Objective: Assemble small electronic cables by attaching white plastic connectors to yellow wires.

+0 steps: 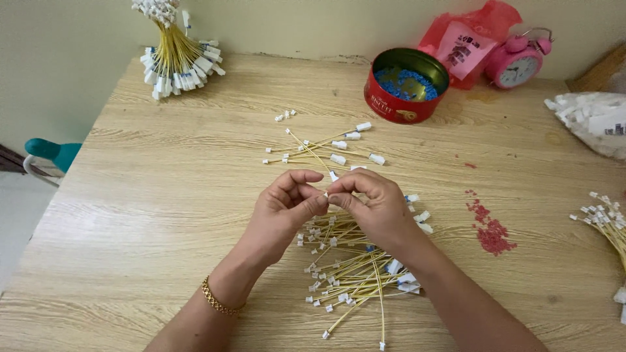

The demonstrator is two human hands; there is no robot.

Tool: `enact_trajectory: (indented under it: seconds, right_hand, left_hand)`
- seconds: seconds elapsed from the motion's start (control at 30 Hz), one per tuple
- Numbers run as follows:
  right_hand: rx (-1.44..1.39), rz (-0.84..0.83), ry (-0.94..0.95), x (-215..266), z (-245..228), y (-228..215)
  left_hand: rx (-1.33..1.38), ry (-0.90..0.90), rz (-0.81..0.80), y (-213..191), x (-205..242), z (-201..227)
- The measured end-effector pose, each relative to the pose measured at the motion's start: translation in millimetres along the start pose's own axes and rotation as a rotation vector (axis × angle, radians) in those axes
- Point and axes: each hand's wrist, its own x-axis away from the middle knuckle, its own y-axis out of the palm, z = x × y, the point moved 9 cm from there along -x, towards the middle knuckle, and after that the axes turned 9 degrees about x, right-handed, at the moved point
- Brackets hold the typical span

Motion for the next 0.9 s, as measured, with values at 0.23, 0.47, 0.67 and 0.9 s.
enact_trajectory:
  seconds: [0.23, 0.47, 0.67, 0.9]
  right_hand:
    - [-0.024, 0.011, -0.005, 3.8, 13.2, 2.8]
    - [-0.13, -0.124, 0.128, 6.6, 20.0, 7.8]
    - [-0.154, -0.127, 0.249, 4.3, 26.2, 14.2]
    - [-0.064, -0.125, 0.289, 5.7, 12.4, 10.9]
  left_hand:
    - [0.059, 0.019, -0.028, 0.0, -1.5, -1.7]
    - [0.115, -0.021, -0.014, -4.5, -2.8, -2.3]
    - [0.044, -0.02, -0.033, -1.3, 0.0, 0.9]
    - [-0.168, 0.074, -0.04, 9.9, 8.3, 9.2]
